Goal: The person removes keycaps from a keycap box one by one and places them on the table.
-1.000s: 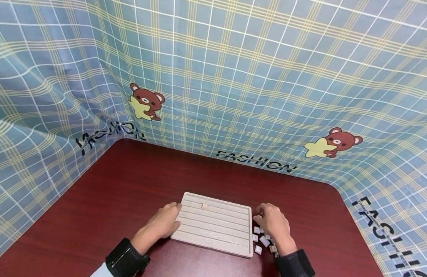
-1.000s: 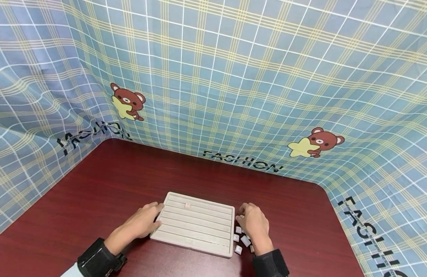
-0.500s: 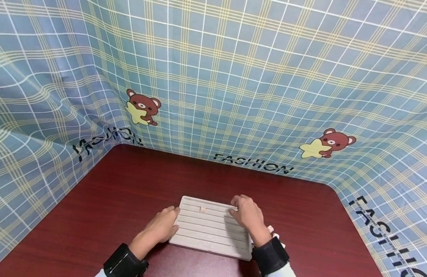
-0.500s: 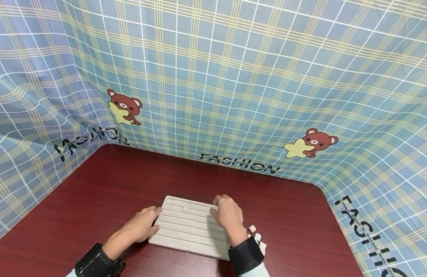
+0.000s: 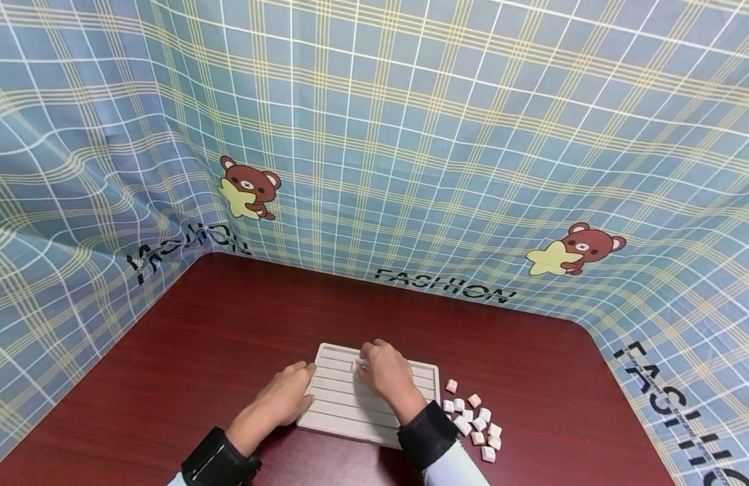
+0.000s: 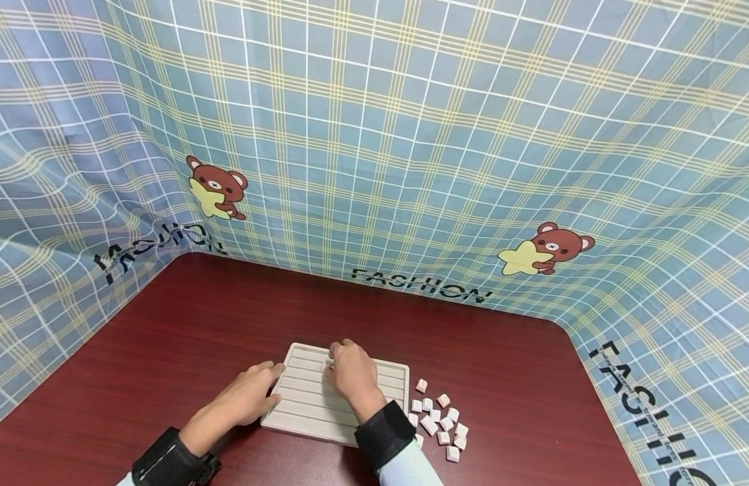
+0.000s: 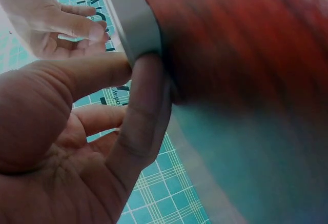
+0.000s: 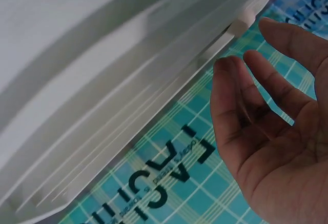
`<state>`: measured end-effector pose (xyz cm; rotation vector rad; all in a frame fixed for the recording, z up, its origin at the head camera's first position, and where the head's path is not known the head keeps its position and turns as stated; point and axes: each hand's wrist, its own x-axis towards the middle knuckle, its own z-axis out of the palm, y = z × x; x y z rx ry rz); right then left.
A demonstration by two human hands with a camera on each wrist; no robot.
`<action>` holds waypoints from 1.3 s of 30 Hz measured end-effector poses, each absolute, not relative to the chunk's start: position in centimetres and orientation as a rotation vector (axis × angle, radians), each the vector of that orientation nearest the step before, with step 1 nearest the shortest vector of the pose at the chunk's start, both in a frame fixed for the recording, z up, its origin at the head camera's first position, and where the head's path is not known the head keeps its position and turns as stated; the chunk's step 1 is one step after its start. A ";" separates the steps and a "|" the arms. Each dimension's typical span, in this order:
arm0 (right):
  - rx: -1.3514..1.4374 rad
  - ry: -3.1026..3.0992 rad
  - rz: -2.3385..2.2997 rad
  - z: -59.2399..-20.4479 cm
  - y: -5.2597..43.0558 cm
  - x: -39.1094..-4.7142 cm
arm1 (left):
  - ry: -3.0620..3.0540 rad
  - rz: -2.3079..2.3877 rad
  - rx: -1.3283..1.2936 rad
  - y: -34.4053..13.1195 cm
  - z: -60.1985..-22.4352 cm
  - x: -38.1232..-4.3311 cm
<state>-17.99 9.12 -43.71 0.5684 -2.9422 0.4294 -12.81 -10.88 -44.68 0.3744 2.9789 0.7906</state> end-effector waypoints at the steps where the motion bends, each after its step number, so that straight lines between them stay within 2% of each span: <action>1: 0.579 -2.937 0.423 -43.8 8.9 -18.0 | 2.977 0.793 0.376 -10.9 -44.7 -12.8; 39: 0.562 -3.041 0.244 -44.1 6.8 -18.5 | 2.992 0.761 0.374 -10.8 -44.6 -13.0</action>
